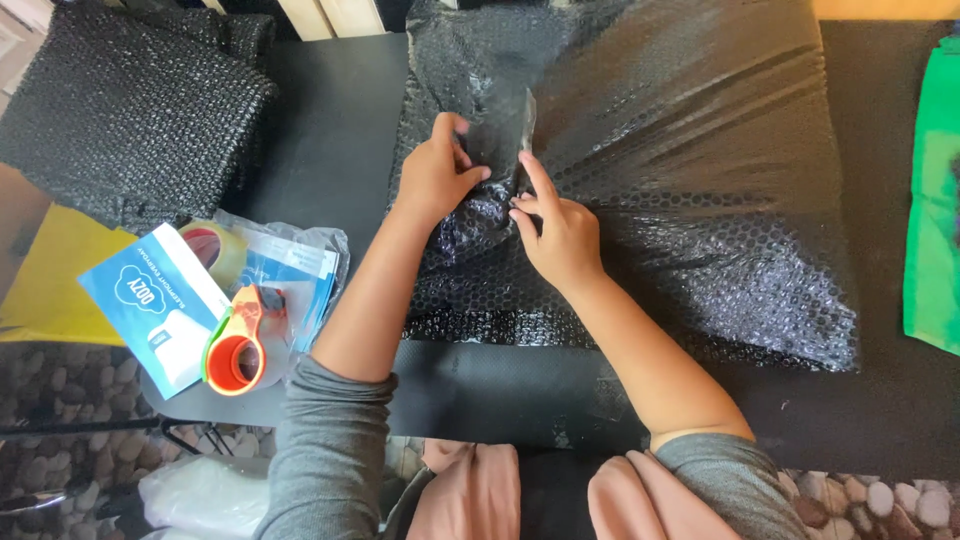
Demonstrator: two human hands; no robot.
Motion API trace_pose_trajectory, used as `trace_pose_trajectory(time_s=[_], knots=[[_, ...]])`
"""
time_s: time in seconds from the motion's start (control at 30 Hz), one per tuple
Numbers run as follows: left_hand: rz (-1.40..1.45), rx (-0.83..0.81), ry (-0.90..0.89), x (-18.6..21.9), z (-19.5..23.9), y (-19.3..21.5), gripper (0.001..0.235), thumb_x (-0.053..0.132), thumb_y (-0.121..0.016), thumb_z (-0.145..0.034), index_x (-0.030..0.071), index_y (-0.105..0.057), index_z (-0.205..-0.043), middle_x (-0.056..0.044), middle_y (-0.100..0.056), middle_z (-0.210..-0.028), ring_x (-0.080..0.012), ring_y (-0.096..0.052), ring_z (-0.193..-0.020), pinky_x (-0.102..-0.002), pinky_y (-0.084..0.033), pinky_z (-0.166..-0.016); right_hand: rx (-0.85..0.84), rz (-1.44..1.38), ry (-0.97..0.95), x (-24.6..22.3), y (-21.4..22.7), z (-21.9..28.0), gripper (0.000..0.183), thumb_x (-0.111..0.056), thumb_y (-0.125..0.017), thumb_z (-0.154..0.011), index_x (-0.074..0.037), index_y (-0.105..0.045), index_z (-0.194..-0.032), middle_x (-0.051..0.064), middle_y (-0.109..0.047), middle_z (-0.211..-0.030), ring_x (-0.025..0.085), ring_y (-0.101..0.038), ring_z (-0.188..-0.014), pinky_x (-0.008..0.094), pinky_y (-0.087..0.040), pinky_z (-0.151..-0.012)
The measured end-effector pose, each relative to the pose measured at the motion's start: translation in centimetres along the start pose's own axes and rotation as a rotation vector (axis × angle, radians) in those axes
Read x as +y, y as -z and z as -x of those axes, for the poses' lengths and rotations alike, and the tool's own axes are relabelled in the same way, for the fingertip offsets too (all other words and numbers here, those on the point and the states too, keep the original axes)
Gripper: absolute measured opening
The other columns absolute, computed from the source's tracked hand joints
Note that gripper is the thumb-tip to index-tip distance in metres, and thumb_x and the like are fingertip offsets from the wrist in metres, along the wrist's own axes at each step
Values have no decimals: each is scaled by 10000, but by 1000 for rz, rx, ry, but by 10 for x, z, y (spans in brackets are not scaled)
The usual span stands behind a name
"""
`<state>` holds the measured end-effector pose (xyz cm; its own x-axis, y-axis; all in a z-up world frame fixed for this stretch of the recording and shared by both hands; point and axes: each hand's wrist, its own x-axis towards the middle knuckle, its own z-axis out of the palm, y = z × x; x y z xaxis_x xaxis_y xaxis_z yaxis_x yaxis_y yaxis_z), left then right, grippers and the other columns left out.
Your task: The person wraps a blue rectangular item with black bubble wrap on a table. They fold the bubble wrap around the item, secure it with clear tape using a handheld dispenser, and smooth the edges. The wrapped package remains on the table at the end.
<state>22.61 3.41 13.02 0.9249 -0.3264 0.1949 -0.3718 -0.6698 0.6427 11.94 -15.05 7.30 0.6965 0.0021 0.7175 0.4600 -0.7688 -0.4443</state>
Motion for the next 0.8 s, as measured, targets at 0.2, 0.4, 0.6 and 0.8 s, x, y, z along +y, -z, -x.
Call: trace_pose_trajectory(time_s=[0.2, 0.4, 0.6, 0.8], knots=[[-147, -217, -304, 5, 6, 23, 596, 31, -689, -968, 248, -569, -1509, -203, -420, -1559, -500, -567, -1279, -574, -543, -1013, -100, -6, -29, -10, 14, -4, 817, -192, -776, -935, -120, -349, -1628, 64, -809, -1028, 203, -753, -1055, 333, -591, -898], [-348, -182, -533, -21, -5, 7, 338, 34, -657, -953, 33, -747, -1279, -170, -329, -1659, -502, -429, -1408, -587, -481, -1104, -142, -9, -35, -16, 22, -11, 769, -227, -768, -932, -132, -402, -1602, 88, -807, -997, 249, -765, -1002, 377, -604, -841], [-210, -199, -472, -48, -20, -3, 305, 279, -579, -916, 178, -725, -1164, -96, -635, -1445, -327, -527, -1400, -640, -241, -1198, -99, -54, -32, -23, 38, -31, 547, -225, -769, -945, -221, -597, -1465, 20, -806, -946, 224, -770, -945, 342, -614, -768], [-2, -167, -438, -65, -23, -15, 332, 323, -498, -916, 222, -744, -1116, -57, -673, -1395, -274, -550, -1387, -590, -233, -1211, 83, -156, -18, 2, 39, -68, 192, -74, -899, -868, -105, -810, -1035, 120, -658, -1192, 301, -745, -971, 356, -643, -703]])
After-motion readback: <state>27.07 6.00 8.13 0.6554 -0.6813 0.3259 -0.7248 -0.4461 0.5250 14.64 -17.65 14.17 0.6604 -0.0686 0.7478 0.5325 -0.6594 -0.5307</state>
